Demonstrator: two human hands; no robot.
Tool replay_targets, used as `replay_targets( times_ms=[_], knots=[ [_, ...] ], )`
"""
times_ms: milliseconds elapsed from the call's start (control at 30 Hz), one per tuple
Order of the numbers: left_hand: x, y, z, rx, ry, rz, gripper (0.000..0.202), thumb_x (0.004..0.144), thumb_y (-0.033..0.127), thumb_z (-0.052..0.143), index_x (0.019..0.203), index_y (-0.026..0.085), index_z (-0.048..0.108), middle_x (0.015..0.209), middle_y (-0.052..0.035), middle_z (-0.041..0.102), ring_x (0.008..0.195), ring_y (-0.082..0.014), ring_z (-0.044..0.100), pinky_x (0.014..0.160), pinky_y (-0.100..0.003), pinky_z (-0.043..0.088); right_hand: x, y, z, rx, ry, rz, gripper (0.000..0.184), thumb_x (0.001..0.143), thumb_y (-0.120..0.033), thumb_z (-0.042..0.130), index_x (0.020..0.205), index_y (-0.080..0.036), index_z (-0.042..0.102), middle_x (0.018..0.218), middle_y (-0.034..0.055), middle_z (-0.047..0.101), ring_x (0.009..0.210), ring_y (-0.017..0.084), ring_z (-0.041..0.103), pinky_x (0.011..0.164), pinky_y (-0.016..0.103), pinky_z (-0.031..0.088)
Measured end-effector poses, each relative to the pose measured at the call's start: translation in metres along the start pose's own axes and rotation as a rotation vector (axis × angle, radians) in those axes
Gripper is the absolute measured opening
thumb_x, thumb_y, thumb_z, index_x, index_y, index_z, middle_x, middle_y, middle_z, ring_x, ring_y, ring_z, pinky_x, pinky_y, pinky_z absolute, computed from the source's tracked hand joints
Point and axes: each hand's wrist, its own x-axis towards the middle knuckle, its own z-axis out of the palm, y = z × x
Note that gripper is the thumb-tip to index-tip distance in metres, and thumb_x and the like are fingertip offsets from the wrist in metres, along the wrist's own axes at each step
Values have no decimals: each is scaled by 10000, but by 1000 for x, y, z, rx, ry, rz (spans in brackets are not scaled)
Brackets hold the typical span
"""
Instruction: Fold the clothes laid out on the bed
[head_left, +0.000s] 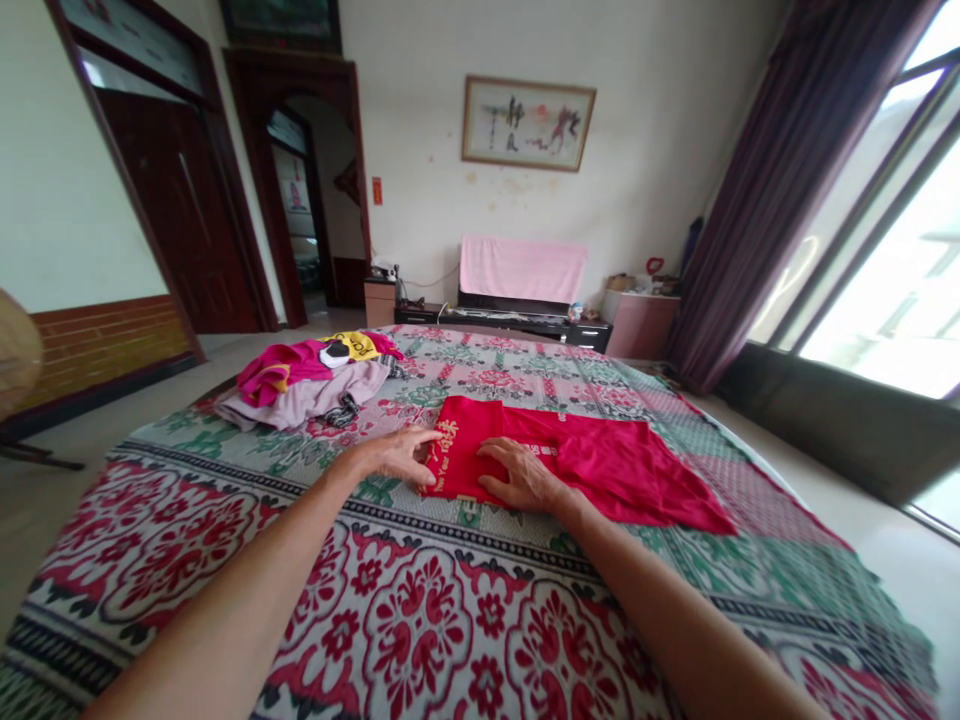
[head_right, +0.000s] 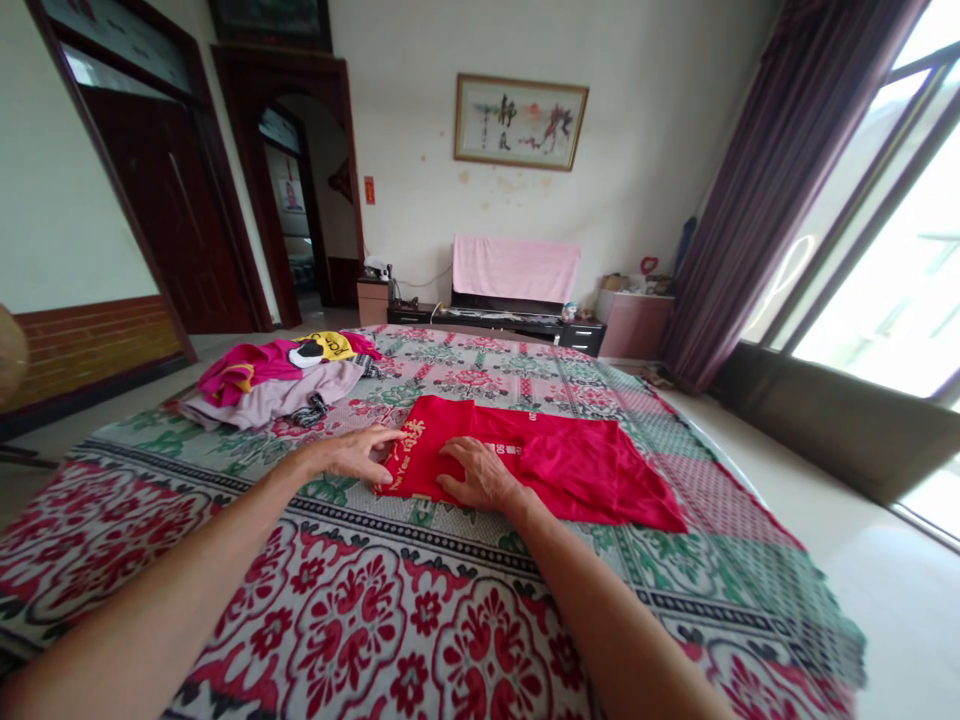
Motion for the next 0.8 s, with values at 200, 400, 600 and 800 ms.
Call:
replay_targets(
  times_ms=[200, 400, 600, 800],
  knots=[
    [9, -15, 7, 8, 331, -141, 256, 639, 404, 600, 735, 173, 655, 652, 5, 610, 642, -159, 550, 594, -243, 388, 0, 2, 2, -5, -7, 6, 368, 812, -327, 622, 1138, -158, 613, 1208, 136, 623, 1139, 243, 568, 999, 423, 437],
    [19, -17, 12, 90, 423, -151, 174, 622, 360, 578, 573, 195, 607, 577, 12, 588, 609, -150, 515, 562, -235, 323, -1, 4, 3, -18, -9, 24, 368, 813, -353, 629, 1135, -176, 612, 1213, 123, 622, 1139, 238, 566, 994, 417, 440],
    [27, -16, 17, 195, 301, -232, 389, 666, 526, 580, 484, 182, 582, 419, 17, 466, 481, -128, 460, 492, -248, 260, -2, 5, 4, -8, -11, 31, 379, 813, -354, 632, 1149, -181, 603, 1226, 118, 614, 1141, 241, 562, 995, 415, 439],
    [17, -12, 9, -423, 221, -224, 320, 649, 467, 656, 629, 172, 531, 513, 42, 499, 468, -85, 442, 459, -204, 285, -1, 5, 3, 9, -14, 43, 364, 812, -352, 633, 1141, -199, 611, 1222, 113, 616, 1138, 243, 561, 991, 425, 440]
  ],
)
